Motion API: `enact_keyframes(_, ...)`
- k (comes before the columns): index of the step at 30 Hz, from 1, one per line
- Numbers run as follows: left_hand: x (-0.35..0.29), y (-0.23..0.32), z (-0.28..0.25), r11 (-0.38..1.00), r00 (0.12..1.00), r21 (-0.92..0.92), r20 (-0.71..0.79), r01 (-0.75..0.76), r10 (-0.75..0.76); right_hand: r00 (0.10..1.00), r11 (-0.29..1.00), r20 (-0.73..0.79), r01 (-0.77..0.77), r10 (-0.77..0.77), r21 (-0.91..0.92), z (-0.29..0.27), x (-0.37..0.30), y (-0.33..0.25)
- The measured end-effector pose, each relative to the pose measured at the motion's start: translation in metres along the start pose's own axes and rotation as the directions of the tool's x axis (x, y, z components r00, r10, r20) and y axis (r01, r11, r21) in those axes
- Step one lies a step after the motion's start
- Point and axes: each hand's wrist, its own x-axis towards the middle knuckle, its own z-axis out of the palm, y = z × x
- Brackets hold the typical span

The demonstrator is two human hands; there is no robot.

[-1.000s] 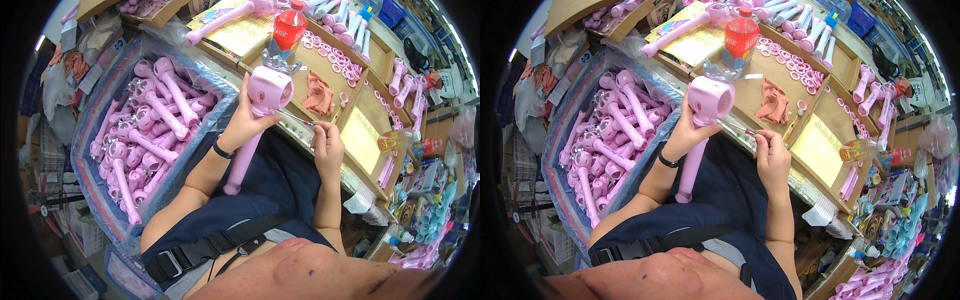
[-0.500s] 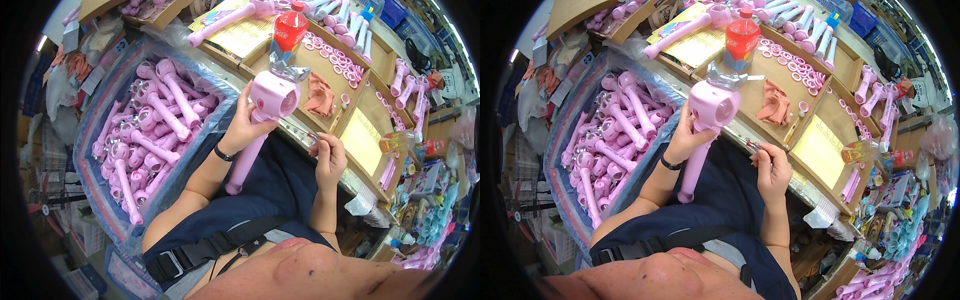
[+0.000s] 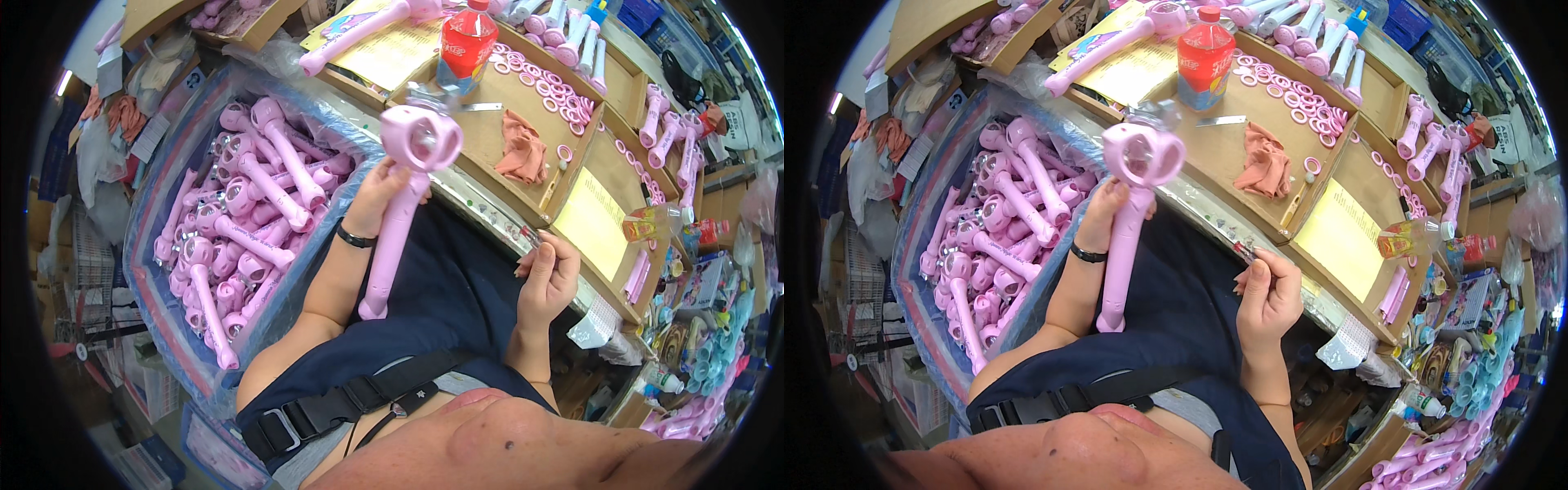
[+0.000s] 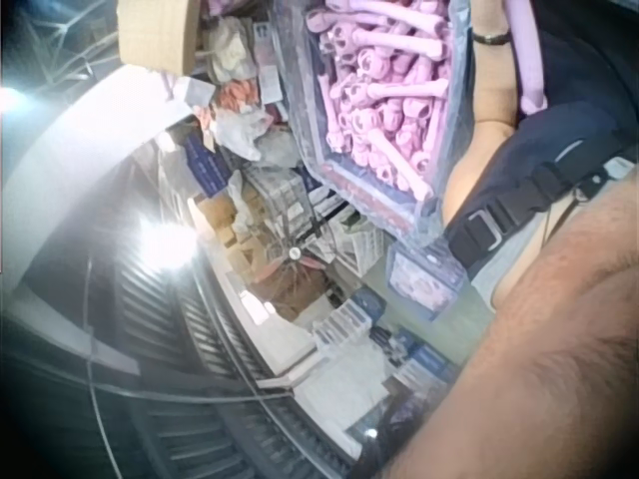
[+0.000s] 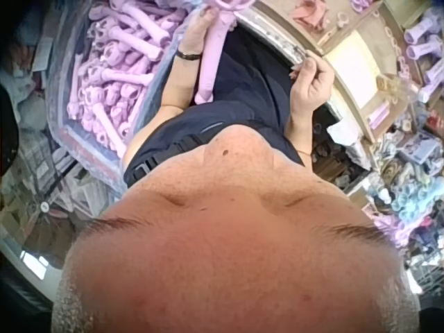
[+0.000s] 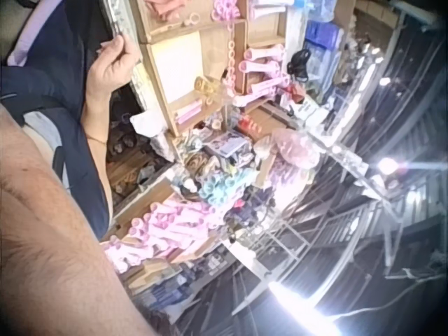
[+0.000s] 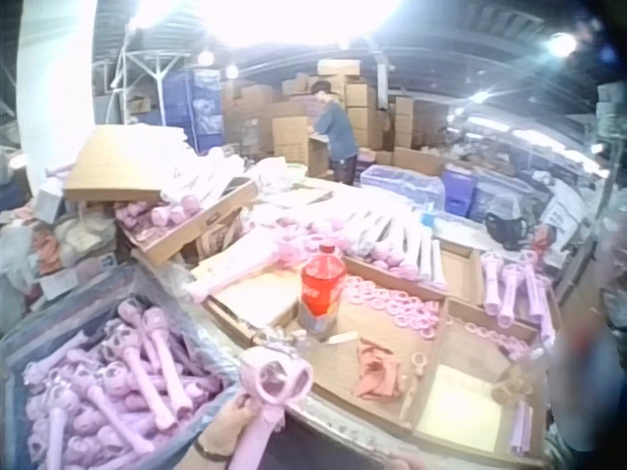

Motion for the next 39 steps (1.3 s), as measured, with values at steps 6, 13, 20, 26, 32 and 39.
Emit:
enact_keyframes(6,-0.001,-0.005,-0.007,0.999,0.999,-0.032,0.012,0.035,-0.035,0.941,0.921,0.235,0.301,-0.244,-0.247,0.017,0.009,0.008)
enact_keyframes(13,-0.007,0.000,0.007,0.991,0.998,0.125,-0.062,0.037,-0.029,0.902,0.860,0.264,0.414,-0.343,-0.299,0.026,0.016,0.007)
enact_keyframes(20,-0.010,0.003,0.012,0.991,0.999,0.133,-0.045,0.009,-0.003,0.933,0.890,0.218,0.343,-0.286,-0.301,0.019,0.013,0.001)
enact_keyframes(26,-0.012,0.005,0.018,0.988,0.999,0.150,-0.044,0.029,-0.022,0.962,0.939,0.206,0.228,-0.177,-0.259,0.022,0.015,0.009)
enact_keyframes(32,-0.017,0.009,0.025,0.954,0.997,0.301,-0.072,0.019,0.003,0.980,0.966,0.190,-0.012,0.063,-0.257,0.020,0.016,0.011)
enact_keyframes(39,-0.018,0.008,0.025,0.919,0.995,0.389,-0.056,-0.055,0.083,0.968,0.967,0.200,-0.106,0.155,-0.233,0.020,0.016,0.013)
